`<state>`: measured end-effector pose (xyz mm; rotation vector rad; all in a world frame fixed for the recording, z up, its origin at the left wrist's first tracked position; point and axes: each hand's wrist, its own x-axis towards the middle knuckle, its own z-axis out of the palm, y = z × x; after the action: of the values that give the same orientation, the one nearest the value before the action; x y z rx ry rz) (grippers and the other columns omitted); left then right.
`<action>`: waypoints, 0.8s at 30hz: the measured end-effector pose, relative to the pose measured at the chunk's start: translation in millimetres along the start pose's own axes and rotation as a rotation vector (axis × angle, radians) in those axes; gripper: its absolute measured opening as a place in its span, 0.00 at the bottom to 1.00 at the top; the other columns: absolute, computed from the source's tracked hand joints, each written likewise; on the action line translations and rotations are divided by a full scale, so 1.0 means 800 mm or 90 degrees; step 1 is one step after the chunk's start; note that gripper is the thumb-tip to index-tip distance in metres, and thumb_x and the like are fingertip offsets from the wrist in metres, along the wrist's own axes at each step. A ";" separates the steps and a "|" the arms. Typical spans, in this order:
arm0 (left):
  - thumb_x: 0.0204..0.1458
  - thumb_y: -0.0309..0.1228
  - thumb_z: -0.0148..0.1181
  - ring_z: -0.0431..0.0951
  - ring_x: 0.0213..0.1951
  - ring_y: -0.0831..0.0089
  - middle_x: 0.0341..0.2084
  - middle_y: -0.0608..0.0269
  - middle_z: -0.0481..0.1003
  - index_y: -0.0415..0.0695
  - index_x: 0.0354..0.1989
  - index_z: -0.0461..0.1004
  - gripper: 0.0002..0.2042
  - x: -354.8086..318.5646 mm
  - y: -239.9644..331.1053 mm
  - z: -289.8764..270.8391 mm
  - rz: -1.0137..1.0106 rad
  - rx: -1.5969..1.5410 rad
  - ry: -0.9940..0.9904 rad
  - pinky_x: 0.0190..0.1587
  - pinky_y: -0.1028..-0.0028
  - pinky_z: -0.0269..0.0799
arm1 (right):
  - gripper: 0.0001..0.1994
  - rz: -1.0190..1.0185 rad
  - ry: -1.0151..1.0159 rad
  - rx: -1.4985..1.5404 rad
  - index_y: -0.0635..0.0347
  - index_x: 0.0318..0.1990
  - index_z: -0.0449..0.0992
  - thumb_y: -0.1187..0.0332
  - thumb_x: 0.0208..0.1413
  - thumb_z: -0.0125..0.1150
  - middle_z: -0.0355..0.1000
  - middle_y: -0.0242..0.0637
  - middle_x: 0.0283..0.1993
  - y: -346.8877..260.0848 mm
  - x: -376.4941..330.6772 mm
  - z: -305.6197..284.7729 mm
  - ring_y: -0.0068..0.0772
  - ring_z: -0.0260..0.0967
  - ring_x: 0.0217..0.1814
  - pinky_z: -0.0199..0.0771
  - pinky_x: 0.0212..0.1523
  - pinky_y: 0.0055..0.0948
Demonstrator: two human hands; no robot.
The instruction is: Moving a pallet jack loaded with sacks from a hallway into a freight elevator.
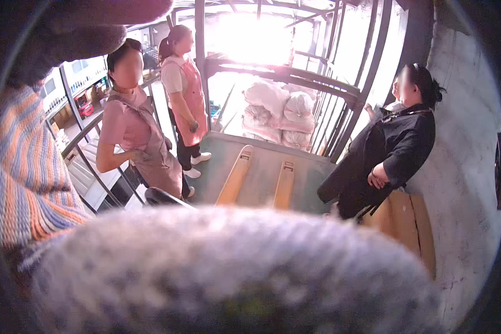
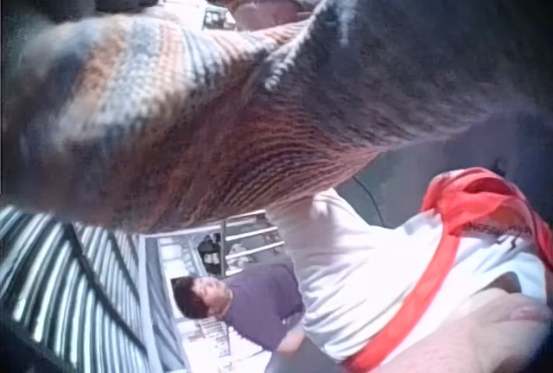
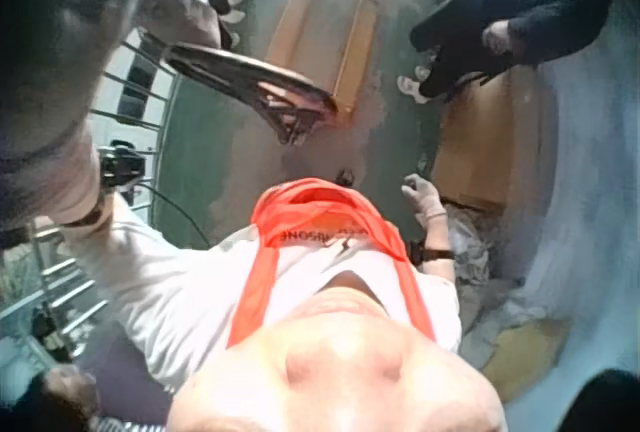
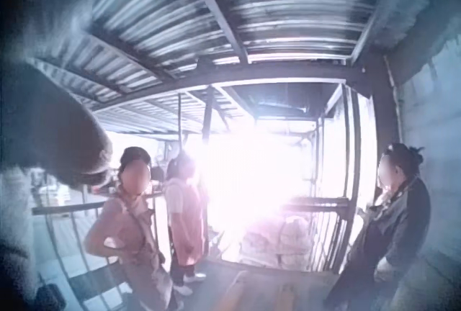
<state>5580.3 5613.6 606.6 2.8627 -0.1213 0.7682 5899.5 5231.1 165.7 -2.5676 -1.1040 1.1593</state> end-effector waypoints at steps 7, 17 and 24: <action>0.52 0.47 0.52 0.73 0.37 0.72 0.34 0.64 0.74 0.42 0.44 0.71 0.21 0.076 0.021 0.027 -0.021 -0.052 -0.056 0.41 0.73 0.69 | 0.16 -0.097 0.056 0.108 0.55 0.41 0.72 0.57 0.47 0.62 0.74 0.43 0.32 0.070 0.010 -0.074 0.36 0.72 0.33 0.72 0.35 0.32; 0.53 0.45 0.51 0.73 0.38 0.72 0.35 0.65 0.74 0.44 0.46 0.71 0.19 0.117 0.023 0.019 -0.030 -0.116 -0.135 0.40 0.73 0.69 | 0.16 -0.058 -0.005 0.094 0.55 0.42 0.72 0.58 0.47 0.62 0.75 0.42 0.36 0.089 0.034 -0.088 0.38 0.73 0.38 0.72 0.40 0.32; 0.53 0.44 0.51 0.72 0.38 0.73 0.36 0.67 0.74 0.46 0.47 0.70 0.18 0.123 0.008 -0.003 -0.042 -0.222 -0.206 0.39 0.73 0.69 | 0.16 -0.116 0.028 0.119 0.55 0.41 0.72 0.58 0.48 0.62 0.74 0.45 0.35 0.065 0.038 -0.112 0.41 0.73 0.38 0.72 0.39 0.34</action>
<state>5663.6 5604.7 659.0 2.6138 -0.1812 0.2358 6004.1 5229.4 190.5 -2.2898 -1.1337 1.1006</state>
